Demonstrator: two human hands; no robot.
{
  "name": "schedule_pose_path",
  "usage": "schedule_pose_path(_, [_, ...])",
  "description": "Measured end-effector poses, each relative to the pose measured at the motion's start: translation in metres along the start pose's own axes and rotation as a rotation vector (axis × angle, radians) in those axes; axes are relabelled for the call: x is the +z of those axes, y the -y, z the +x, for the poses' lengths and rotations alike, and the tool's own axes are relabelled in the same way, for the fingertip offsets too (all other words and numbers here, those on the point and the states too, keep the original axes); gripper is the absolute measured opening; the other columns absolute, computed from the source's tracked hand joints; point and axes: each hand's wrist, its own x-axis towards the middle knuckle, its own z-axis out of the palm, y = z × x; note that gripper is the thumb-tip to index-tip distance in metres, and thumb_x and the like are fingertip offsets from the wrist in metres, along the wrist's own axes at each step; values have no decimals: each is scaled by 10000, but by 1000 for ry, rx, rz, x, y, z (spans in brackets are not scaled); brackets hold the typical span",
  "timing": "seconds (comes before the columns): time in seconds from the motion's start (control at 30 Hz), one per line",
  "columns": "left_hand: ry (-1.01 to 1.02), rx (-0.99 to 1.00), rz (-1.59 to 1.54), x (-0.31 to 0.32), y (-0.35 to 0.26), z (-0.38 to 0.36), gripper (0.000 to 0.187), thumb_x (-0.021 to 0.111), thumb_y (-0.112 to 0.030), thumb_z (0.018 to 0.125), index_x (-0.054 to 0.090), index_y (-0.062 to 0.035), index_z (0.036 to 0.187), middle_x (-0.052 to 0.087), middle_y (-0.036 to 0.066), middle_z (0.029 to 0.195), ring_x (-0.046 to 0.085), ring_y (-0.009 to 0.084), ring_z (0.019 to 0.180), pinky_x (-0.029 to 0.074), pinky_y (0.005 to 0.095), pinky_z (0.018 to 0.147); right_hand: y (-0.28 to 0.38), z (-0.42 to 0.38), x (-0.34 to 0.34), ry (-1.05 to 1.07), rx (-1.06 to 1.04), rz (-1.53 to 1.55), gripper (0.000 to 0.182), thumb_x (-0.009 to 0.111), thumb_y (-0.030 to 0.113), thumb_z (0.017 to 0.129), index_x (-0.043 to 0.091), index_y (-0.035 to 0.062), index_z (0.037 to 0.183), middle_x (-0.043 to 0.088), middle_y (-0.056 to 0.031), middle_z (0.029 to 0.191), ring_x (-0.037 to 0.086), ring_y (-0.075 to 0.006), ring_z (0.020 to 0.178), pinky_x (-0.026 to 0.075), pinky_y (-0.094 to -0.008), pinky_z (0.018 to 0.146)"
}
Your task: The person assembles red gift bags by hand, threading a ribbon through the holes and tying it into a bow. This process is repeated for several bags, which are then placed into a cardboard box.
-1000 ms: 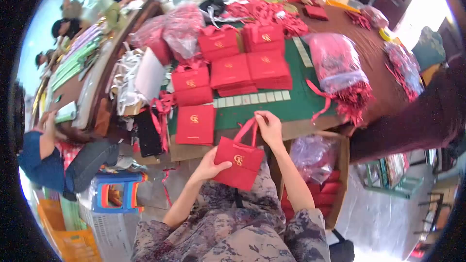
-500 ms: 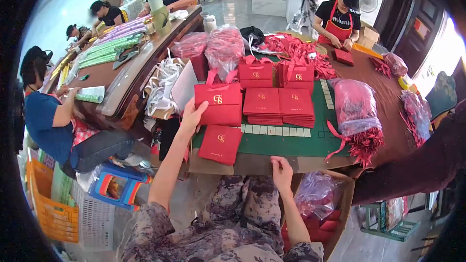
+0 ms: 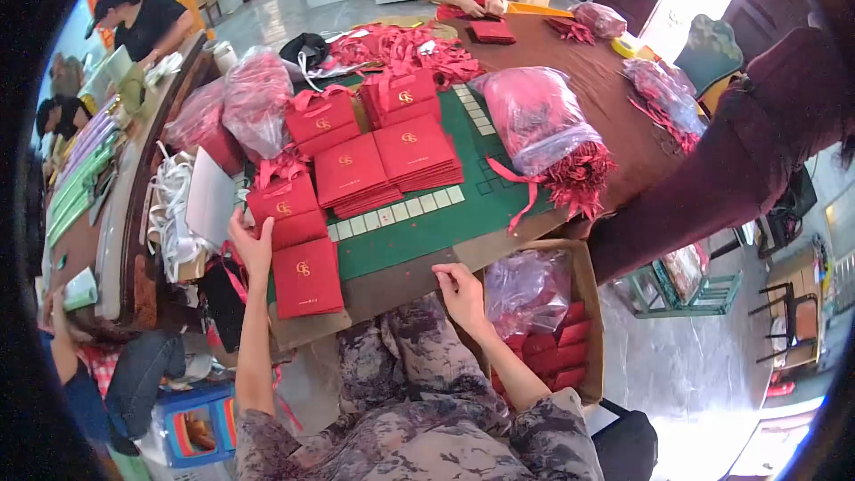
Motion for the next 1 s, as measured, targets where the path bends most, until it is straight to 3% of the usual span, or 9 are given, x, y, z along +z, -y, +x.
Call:
schedule_pose_path(0.13, [-61, 58, -3, -14, -26, 6, 412, 689, -125, 912, 552, -41, 1291, 555, 60, 1153, 503, 179, 996, 438, 293, 859, -11, 6, -19, -143, -1, -123, 145, 618, 46, 952, 676, 19, 1082, 662, -90, 971, 635, -149, 829, 509, -270, 711])
schedule_pose_path(0.2, [243, -317, -687, -64, -120, 20, 305, 583, -27, 961, 563, -48, 1265, 591, 27, 1177, 528, 100, 1025, 428, 242, 865, -20, 11, -31, -248, -45, -196, 184, 596, 22, 948, 651, 26, 1123, 619, -110, 1002, 617, -185, 863, 506, -288, 738])
schedule_pose_path(0.27, [516, -393, -1149, -110, -194, 25, 297, 563, -27, 975, 551, -38, 1271, 604, 52, 1174, 574, 133, 1073, 434, 256, 908, -26, 20, -45, -308, -54, -262, 175, 601, 21, 935, 646, 18, 1104, 605, -119, 974, 610, -213, 849, 497, -309, 740])
schedule_pose_path(0.4, [1006, 39, -1447, -162, -291, 13, 251, 706, -295, 911, 568, -175, 1083, 614, 90, 1105, 537, 229, 1057, 428, 369, 851, -56, 58, -79, -450, -264, -534, 248, 613, 6, 872, 630, 28, 1119, 568, -152, 1029, 561, -327, 969, 470, -408, 840])
schedule_pose_path(0.43, [1096, -161, -1416, -181, -325, 11, 166, 732, -290, 896, 616, -210, 982, 635, 83, 1022, 555, 235, 1014, 443, 350, 834, -56, 65, -86, -442, -257, -542, 248, 613, 6, 872, 630, 28, 1119, 568, -152, 1029, 561, -327, 969, 470, -408, 840])
schedule_pose_path(0.5, [1420, -55, -1412, -188, -343, 25, 179, 781, -318, 856, 719, -168, 782, 666, 63, 876, 591, 222, 959, 477, 317, 812, -57, 83, -97, -429, -282, -731, 320, 615, 4, 825, 631, 74, 1137, 553, -160, 1079, 518, -380, 1042, 451, -472, 887])
schedule_pose_path(0.57, [1380, -237, -1400, -209, -362, 21, 168, 781, -300, 854, 739, -142, 812, 660, 57, 951, 589, 209, 973, 484, 321, 820, -68, 93, -103, -381, -295, -782, 294, 623, 15, 816, 640, 92, 1100, 549, -147, 1089, 517, -374, 1043, 455, -476, 876])
schedule_pose_path(0.63, [1689, 13, -1325, -211, -361, 31, 196, 807, -336, 842, 776, -158, 917, 604, 124, 1147, 487, 247, 1004, 379, 362, 844, -79, 98, -108, -330, -307, -825, 268, 631, 27, 808, 650, 109, 1062, 546, -134, 1100, 515, -369, 1044, 459, -480, 865])
schedule_pose_path(1.0, [1532, -93, -1354, -230, -354, 11, 201, 771, -337, 855, 767, -139, 883, 607, 162, 1131, 485, 267, 976, 374, 375, 839, -60, 86, -67, -194, -327, -723, 61, 671, 103, 835, 643, 87, 887, 574, -120, 924, 545, -345, 915, 457, -461, 789])
